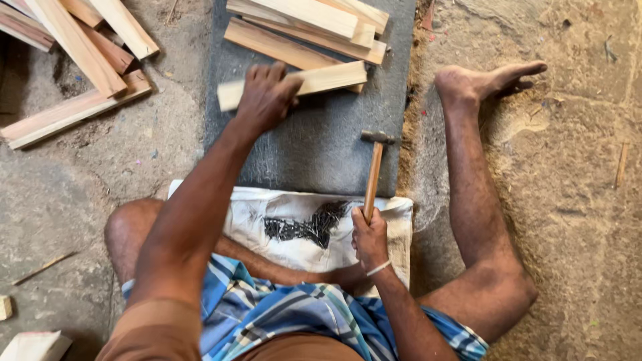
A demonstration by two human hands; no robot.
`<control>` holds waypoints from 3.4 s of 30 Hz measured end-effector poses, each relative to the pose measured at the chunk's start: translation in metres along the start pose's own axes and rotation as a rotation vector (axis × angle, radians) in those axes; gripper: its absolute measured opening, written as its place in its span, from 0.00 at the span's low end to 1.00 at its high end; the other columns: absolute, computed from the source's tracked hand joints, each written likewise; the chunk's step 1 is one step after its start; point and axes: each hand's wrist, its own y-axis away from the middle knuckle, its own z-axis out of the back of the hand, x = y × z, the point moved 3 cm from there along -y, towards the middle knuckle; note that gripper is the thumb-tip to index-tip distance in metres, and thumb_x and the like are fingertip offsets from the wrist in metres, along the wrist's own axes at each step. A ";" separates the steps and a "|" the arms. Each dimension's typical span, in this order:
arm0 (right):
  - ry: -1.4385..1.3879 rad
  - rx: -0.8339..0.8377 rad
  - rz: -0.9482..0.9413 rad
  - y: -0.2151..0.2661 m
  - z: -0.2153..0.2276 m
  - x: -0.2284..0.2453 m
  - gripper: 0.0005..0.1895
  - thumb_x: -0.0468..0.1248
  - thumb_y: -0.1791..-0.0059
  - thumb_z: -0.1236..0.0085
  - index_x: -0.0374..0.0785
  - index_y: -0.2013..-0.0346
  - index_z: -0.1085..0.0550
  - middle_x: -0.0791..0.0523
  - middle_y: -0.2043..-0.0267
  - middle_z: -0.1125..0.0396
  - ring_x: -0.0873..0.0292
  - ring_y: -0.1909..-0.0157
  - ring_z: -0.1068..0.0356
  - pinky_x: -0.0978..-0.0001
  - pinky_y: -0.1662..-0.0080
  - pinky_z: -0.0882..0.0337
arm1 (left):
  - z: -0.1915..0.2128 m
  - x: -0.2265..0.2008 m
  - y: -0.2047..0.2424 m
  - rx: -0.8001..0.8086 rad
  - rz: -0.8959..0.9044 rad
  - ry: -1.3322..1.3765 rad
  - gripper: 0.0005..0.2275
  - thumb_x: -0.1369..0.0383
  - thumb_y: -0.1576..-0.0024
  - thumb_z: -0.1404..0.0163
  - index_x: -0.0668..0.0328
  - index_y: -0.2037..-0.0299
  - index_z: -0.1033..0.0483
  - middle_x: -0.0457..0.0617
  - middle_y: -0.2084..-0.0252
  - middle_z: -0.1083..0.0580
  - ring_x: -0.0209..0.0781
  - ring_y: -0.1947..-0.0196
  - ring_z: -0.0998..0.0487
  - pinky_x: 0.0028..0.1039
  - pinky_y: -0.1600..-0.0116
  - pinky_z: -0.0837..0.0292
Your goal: The person sits on the floor and repeatedly hammers nails into small wooden planks. They pick up a plank, place a nail, hammer it in, and then set the plank aside to repeat the process with another piece.
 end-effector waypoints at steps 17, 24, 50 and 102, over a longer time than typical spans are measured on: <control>-0.012 0.114 0.025 0.031 0.006 -0.032 0.12 0.44 0.45 0.46 0.42 0.66 0.35 0.63 0.78 0.43 0.71 0.83 0.46 0.77 0.82 0.44 | 0.016 -0.039 0.192 -0.214 0.108 0.035 0.17 0.70 0.51 0.43 0.59 0.49 0.20 0.60 0.42 0.29 0.57 0.40 0.31 0.55 0.39 0.41; 0.127 0.277 0.019 0.049 -0.020 -0.036 0.10 0.44 0.44 0.47 0.43 0.63 0.34 0.64 0.78 0.43 0.72 0.82 0.45 0.77 0.83 0.43 | -0.052 -0.167 0.225 -0.035 -0.097 0.308 0.06 0.74 0.49 0.46 0.65 0.62 0.22 0.58 0.62 0.24 0.57 0.63 0.21 0.45 0.61 0.25; 0.113 0.195 0.025 0.013 -0.003 -0.048 0.10 0.42 0.46 0.43 0.39 0.63 0.33 0.62 0.77 0.42 0.69 0.82 0.45 0.75 0.82 0.42 | -0.049 -0.156 0.241 0.038 -0.007 0.127 0.06 0.69 0.49 0.45 0.56 0.62 0.21 0.52 0.62 0.22 0.50 0.60 0.19 0.38 0.59 0.21; 0.864 -0.183 1.016 0.066 -0.020 0.009 0.21 0.43 0.38 0.60 0.28 0.38 0.40 0.38 0.57 0.31 0.41 0.68 0.27 0.52 0.71 0.27 | -0.053 -0.051 0.132 -0.432 0.145 0.790 0.29 0.85 0.38 0.56 0.58 0.27 0.48 0.58 0.44 0.26 0.51 0.45 0.20 0.35 0.39 0.20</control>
